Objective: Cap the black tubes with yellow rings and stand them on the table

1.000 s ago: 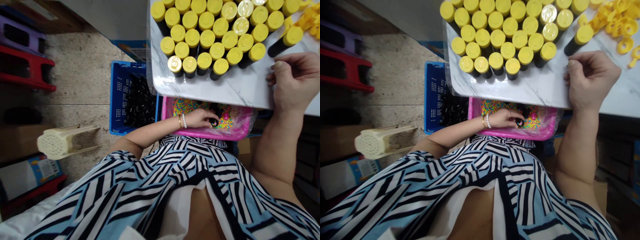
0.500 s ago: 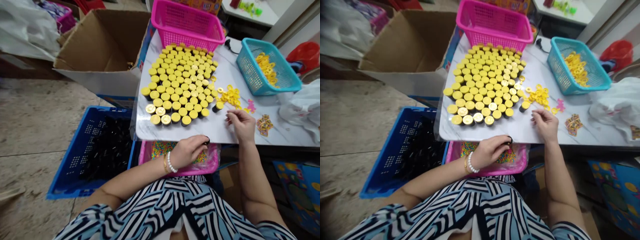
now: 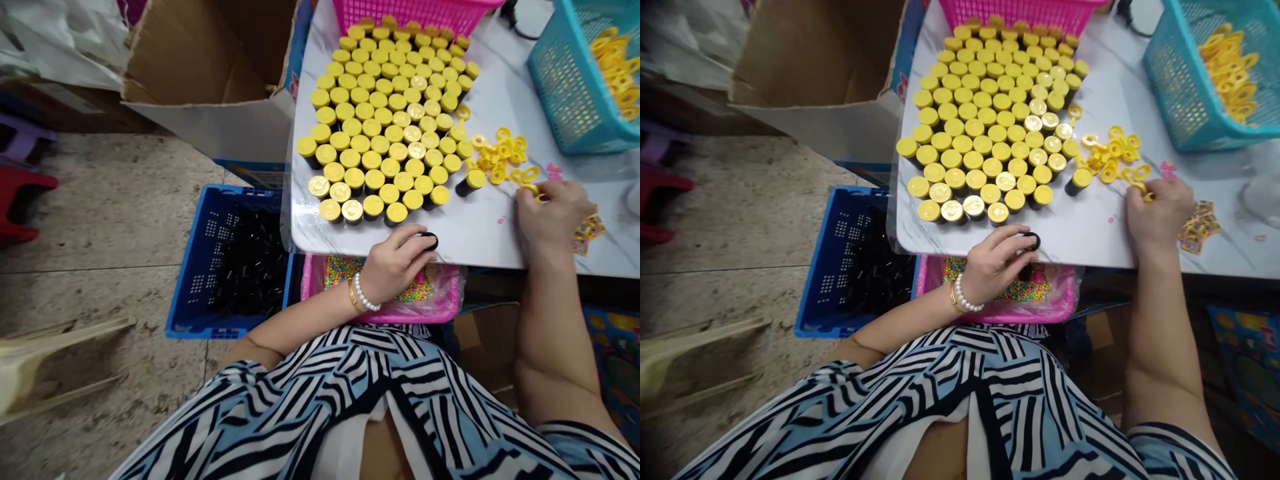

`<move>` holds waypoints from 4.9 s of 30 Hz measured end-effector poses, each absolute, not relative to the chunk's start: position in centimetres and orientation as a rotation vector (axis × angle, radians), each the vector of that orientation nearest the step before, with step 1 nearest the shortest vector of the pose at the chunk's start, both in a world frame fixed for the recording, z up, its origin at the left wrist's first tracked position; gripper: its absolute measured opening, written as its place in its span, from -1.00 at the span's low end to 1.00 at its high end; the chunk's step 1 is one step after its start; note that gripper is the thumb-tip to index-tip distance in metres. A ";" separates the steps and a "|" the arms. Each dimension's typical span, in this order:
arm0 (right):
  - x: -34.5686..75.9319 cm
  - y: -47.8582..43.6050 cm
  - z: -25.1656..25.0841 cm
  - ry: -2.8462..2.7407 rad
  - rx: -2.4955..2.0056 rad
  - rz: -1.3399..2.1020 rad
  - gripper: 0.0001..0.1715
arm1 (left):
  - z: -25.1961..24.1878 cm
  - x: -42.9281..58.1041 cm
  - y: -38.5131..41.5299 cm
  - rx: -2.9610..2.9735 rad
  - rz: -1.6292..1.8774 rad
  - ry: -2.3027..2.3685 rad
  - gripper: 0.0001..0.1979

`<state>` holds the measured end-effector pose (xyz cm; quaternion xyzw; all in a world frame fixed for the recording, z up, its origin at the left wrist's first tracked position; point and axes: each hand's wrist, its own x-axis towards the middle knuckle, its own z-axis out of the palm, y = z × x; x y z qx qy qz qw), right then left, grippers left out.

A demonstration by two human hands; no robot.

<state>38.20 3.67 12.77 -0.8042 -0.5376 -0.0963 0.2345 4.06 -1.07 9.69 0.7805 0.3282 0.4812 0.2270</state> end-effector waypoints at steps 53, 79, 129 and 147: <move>20.9 -3.5 13.7 -1.109 -1.649 0.903 -0.56 | 12.6 5.5 -1.6 0.832 0.650 0.740 -0.59; 21.4 -1.9 14.3 -0.955 -1.621 1.228 -0.48 | 11.4 5.8 -0.7 0.759 0.704 0.730 -0.34; 19.9 1.0 9.2 -1.500 -2.203 -0.051 0.41 | 10.2 -5.2 5.2 2.132 0.627 1.891 0.52; 15.0 0.5 13.9 -2.201 -1.674 -0.181 0.09 | 11.8 -8.2 13.2 1.751 1.188 1.318 0.13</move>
